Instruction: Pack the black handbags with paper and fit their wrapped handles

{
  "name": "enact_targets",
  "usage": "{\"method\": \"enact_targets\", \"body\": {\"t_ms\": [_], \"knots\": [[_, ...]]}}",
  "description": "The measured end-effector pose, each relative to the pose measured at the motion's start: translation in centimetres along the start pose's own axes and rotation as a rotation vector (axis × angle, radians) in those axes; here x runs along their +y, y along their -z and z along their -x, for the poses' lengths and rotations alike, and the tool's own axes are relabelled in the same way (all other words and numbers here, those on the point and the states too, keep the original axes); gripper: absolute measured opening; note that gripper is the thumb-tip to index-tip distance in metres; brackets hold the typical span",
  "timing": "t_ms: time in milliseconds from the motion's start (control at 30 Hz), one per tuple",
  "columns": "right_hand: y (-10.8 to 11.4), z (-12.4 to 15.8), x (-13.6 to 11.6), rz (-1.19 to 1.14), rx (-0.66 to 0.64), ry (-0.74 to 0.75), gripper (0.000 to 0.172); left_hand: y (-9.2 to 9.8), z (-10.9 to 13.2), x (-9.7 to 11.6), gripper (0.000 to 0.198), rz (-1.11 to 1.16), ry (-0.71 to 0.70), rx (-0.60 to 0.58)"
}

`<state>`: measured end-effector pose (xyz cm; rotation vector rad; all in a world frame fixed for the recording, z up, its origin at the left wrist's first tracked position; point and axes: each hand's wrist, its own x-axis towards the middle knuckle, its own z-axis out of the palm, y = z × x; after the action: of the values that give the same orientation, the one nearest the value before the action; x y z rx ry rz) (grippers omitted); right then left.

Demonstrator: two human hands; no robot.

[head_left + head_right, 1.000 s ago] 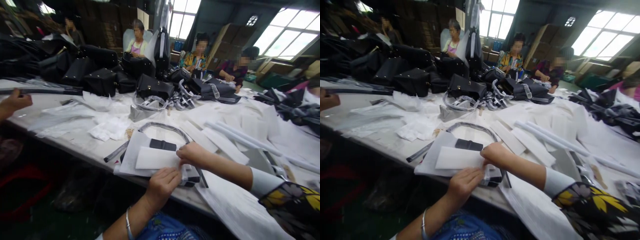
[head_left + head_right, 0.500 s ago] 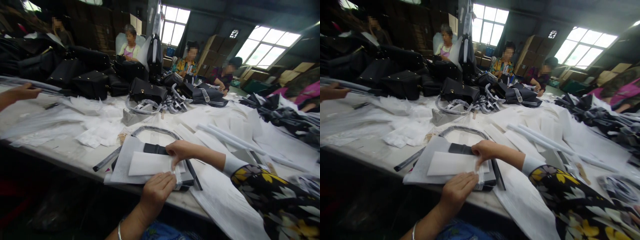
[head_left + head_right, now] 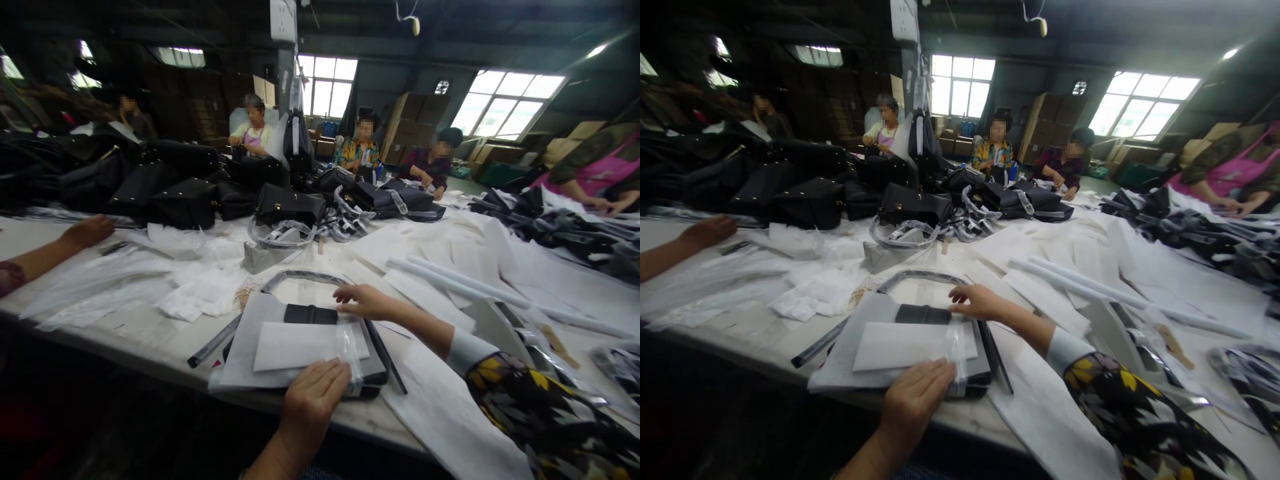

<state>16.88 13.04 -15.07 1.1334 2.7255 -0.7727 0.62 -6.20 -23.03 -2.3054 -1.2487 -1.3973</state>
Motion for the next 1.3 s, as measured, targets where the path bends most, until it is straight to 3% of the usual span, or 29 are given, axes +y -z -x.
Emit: {"method": "enact_targets", "body": {"t_ms": [100, 200, 400, 600, 733, 833, 900, 1033, 1167, 1300], "knots": [[-1.5, 1.9, -1.1, 0.003, -0.058, 0.025, 0.096, 0.0, 0.0, 0.0, 0.027, 0.002, 0.002, -0.016], [-2.2, 2.1, -1.5, -0.022, -0.067, -0.036, 0.11, -0.1, 0.1, 0.0, 0.027, 0.003, 0.01, -0.024], [-2.4, 0.5, -0.2, -0.371, -0.054, -0.195, 0.09, -0.1, 0.2, -0.2, 0.027, -0.013, -0.008, -0.061], [-3.3, -0.1, 0.5, -0.362, 0.093, -0.141, 0.043, -0.2, 0.3, -0.3, 0.026, -0.032, -0.028, -0.041], [-3.9, 1.7, -1.1, -0.302, 0.268, -0.105, 0.034, 0.2, 0.1, -0.2, 0.028, -0.038, -0.033, -0.072], [-5.3, 5.1, -3.2, -0.212, 0.412, -0.019, 0.035, 0.8, -0.6, 0.0, 0.028, -0.006, 0.015, -0.147], [-6.9, 7.8, -4.5, -0.091, 0.474, 0.095, 0.041, 1.6, -1.2, 0.1, 0.027, 0.033, 0.059, -0.221], [-10.6, 11.3, -5.6, 0.163, 0.481, 0.217, 0.075, 4.7, -2.3, -0.6, 0.033, 0.023, 0.014, -0.375], [-12.1, 11.3, -4.8, 0.337, 0.506, 0.233, 0.069, 9.2, -3.5, -2.4, 0.049, -0.257, -0.15, -0.522], [-10.9, 10.4, -3.4, 0.392, 0.529, 0.253, 0.067, 11.8, -3.8, -4.7, 0.071, -0.484, -0.199, -0.684]]}}
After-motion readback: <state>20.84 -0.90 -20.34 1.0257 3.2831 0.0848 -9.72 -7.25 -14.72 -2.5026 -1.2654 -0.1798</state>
